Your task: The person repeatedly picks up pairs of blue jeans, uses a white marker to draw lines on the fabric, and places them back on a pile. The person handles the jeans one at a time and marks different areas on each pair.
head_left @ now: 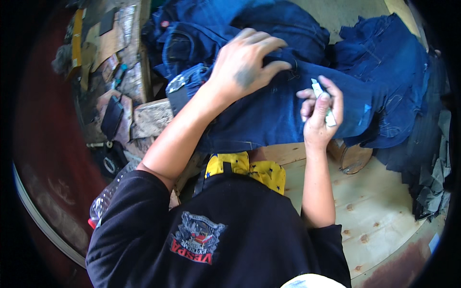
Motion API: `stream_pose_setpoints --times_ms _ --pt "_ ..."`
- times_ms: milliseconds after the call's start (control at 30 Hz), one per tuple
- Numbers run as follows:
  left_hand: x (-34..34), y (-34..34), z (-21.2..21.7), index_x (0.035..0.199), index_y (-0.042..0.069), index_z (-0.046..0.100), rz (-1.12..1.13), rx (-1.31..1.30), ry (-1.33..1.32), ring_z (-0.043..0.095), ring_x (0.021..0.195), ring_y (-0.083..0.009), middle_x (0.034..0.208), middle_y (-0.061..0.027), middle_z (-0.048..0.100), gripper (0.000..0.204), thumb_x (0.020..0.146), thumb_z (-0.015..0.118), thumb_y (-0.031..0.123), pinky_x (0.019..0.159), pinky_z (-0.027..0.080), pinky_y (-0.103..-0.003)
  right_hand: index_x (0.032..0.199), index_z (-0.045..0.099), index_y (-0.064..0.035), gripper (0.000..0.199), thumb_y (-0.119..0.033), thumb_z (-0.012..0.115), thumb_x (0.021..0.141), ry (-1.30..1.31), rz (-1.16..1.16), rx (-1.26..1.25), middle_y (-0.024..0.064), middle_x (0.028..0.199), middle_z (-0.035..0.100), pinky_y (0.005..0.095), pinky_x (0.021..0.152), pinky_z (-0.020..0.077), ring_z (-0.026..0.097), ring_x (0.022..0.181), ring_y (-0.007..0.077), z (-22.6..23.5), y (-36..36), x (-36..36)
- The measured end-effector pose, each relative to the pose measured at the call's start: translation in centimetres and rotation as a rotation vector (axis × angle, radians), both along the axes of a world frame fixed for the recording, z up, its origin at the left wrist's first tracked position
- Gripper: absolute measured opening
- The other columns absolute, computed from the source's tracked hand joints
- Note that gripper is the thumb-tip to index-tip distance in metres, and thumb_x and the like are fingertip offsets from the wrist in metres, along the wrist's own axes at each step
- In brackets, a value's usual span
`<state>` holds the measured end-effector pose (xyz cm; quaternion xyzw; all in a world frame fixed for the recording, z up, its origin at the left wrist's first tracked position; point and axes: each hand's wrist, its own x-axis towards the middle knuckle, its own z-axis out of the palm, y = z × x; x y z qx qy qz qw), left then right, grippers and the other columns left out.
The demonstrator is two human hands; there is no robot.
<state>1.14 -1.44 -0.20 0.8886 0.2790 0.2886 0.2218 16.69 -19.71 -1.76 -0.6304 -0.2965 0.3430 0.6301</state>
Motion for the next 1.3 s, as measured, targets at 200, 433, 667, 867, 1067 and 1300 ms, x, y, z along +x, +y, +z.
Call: stream_pose_setpoints --times_ms 200,433,667,867,1067,1300 --pt "-13.1 -4.0 7.8 0.077 -0.002 0.075 0.577 -0.508 0.925 0.077 0.072 -0.0425 0.073 -0.0267 0.072 0.082 0.090 0.073 0.079 0.066 0.060 -0.051 0.113 0.076 -0.0079 0.023 -0.018 0.086 0.095 -0.664 0.395 -0.064 0.0144 0.100 0.081 0.0402 0.084 0.0629 0.079 0.099 0.0357 3.3 -2.7 -6.7" --pt "-11.3 -11.5 2.8 0.126 -0.005 0.072 0.411 -1.191 -0.208 0.076 0.108 -0.0258 0.119 -0.0178 0.079 0.068 0.095 0.085 0.055 0.098 0.058 -0.038 0.112 0.072 -0.0044 0.031 -0.034 0.074 0.105 -0.475 0.736 -0.068 0.0218 0.129 0.077 0.0543 0.120 0.0468 0.068 0.135 0.0401 5.2 -5.4 -9.2" --pt "-4.3 -8.4 5.6 0.151 0.001 0.062 0.121 -2.193 -0.193 0.058 0.147 -0.0230 0.159 -0.0156 0.063 0.078 0.096 0.086 0.051 0.121 0.046 -0.042 0.127 0.065 0.0047 0.064 -0.056 0.050 0.116 -0.001 0.579 0.094 0.0181 0.120 0.080 0.0424 0.111 0.0522 0.076 0.111 0.0270 10.0 -7.7 -3.3" --pt "-3.4 -7.4 5.8 0.132 -0.005 0.073 0.062 -1.750 -0.234 0.080 0.110 -0.0288 0.124 -0.0179 0.080 0.039 0.099 0.081 0.015 0.104 0.065 -0.044 0.135 0.056 0.0010 0.032 -0.008 0.069 0.107 -0.144 0.102 -0.019 0.0087 0.110 0.070 0.0288 0.089 0.0554 0.067 0.096 0.0123 11.2 -7.9 -1.2" --pt "-5.4 -9.3 6.3 0.140 -0.001 0.068 0.089 -2.104 -0.443 0.079 0.114 -0.0288 0.131 -0.0169 0.077 0.040 0.100 0.074 0.001 0.104 0.066 -0.046 0.110 0.079 0.0029 0.013 -0.005 0.081 0.100 -0.292 -0.001 -0.053 0.0110 0.100 0.082 0.0299 0.085 0.0604 0.078 0.091 0.0157 11.8 -7.1 -3.3" --pt "-8.1 -10.4 7.0 0.139 -0.002 0.068 -0.039 -2.071 -0.475 0.080 0.111 -0.0283 0.129 -0.0166 0.078 0.041 0.098 0.074 -0.002 0.104 0.066 -0.046 0.107 0.080 0.0029 0.010 -0.004 0.079 0.100 -0.299 -0.154 -0.036 0.0112 0.099 0.079 0.0302 0.076 0.0586 0.075 0.084 0.0168 12.8 -7.6 -5.2"
